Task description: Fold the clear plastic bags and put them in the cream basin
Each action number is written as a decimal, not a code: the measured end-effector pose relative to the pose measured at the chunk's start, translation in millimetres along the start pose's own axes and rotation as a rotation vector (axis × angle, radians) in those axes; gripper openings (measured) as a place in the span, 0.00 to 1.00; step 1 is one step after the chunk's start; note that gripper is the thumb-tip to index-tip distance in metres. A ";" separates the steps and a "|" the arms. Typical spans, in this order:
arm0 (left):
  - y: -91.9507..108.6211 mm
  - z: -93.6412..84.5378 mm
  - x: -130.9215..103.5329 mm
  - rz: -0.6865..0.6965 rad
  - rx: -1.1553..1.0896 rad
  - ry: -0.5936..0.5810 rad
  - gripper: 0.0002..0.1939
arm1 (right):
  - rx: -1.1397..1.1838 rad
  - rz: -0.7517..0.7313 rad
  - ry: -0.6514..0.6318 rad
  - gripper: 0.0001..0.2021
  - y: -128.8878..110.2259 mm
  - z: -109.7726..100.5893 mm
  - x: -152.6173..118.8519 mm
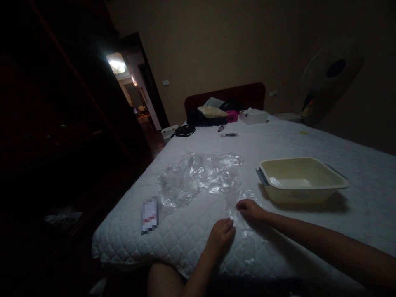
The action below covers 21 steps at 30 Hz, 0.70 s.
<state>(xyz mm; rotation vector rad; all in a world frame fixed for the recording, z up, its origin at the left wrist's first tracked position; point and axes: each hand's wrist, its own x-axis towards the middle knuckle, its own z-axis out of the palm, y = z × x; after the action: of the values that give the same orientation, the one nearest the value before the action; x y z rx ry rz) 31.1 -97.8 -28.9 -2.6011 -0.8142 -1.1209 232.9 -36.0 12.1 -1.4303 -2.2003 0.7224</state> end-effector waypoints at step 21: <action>4.3 -4.3 -0.6 -0.033 0.029 -0.061 0.09 | -0.639 -0.935 -0.080 0.11 -46.7 1.5 -100.3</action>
<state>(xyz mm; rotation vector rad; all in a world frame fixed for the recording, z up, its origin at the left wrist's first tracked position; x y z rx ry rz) 30.5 -103.2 -26.2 -2.6193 -0.8824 -1.0348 237.7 -144.4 33.9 -0.4023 -2.8906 -0.2747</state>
